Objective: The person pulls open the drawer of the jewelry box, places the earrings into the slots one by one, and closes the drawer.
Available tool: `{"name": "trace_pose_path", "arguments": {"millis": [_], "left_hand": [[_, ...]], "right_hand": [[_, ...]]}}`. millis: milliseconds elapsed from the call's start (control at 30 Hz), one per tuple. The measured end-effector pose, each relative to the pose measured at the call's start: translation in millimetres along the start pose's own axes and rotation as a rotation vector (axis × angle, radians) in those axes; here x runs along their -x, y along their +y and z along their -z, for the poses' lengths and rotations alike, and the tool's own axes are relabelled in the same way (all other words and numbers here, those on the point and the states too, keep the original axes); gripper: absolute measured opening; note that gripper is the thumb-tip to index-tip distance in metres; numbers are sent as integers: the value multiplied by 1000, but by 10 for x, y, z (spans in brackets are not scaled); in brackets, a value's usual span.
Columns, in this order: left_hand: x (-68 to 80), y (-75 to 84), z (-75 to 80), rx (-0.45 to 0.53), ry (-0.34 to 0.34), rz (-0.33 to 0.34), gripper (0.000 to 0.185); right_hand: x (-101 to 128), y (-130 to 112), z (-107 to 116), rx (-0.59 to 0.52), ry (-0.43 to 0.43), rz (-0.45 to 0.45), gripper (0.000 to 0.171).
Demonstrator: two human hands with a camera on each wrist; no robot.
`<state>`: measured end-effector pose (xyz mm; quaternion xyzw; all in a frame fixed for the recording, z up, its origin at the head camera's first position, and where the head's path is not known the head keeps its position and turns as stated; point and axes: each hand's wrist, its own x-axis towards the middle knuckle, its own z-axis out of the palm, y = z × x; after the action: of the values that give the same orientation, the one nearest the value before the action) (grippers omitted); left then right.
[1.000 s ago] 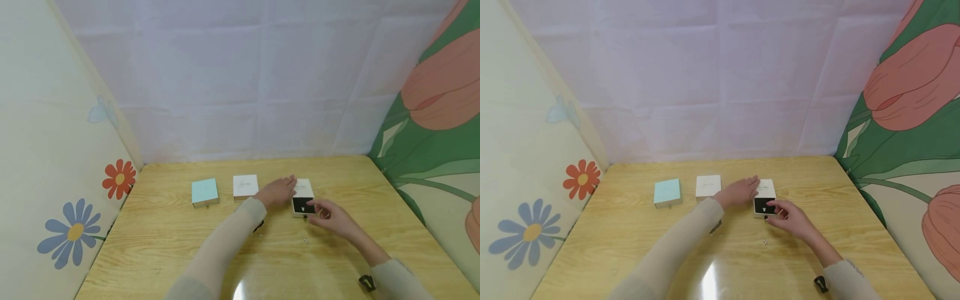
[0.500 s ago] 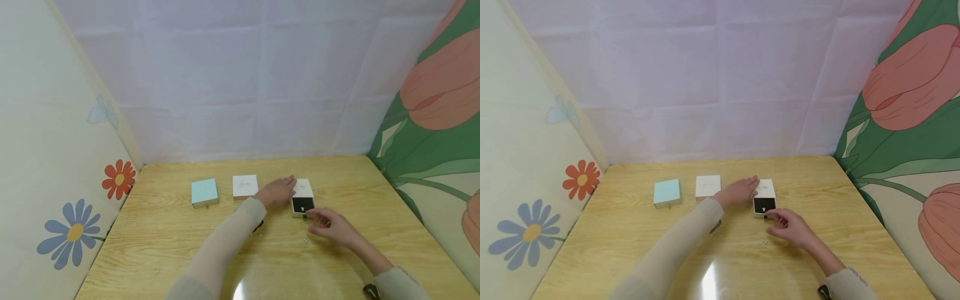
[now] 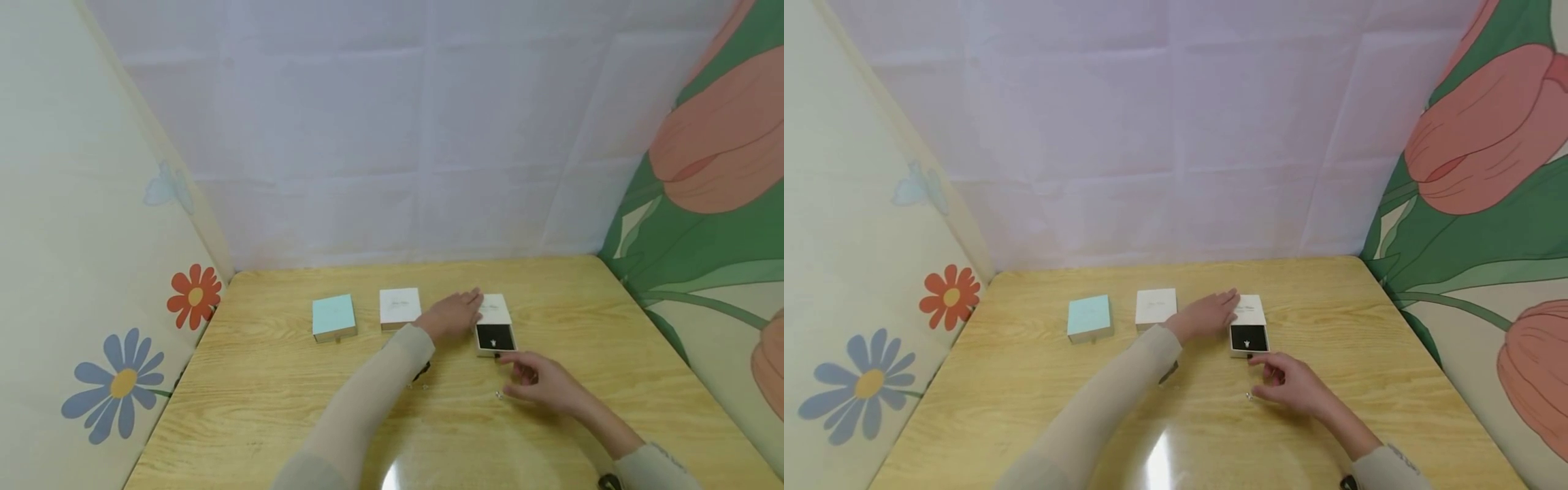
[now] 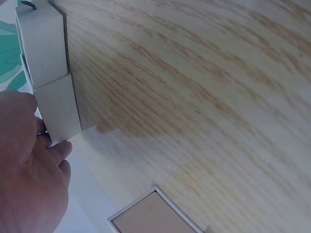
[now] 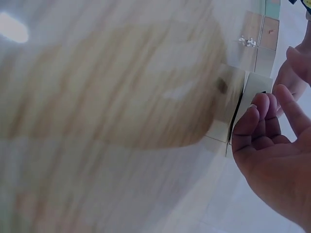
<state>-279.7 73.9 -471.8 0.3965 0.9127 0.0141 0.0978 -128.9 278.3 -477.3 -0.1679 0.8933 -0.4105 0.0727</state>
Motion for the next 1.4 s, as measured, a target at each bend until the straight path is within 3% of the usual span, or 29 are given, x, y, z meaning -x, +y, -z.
{"name": "trace_pose_path", "arguments": {"millis": [633, 1000, 1400], "left_hand": [[-28, -6, -26, -16, 8, -11, 57], [-28, -7, -25, -13, -1, -6, 58], [-35, -16, -46, -47, 9, -14, 58]], "right_hand": [[38, 28, -39, 21, -110, -91, 52], [26, 63, -68, 61, -166, 2, 51], [15, 66, -97, 87, -169, 11, 45]]}}
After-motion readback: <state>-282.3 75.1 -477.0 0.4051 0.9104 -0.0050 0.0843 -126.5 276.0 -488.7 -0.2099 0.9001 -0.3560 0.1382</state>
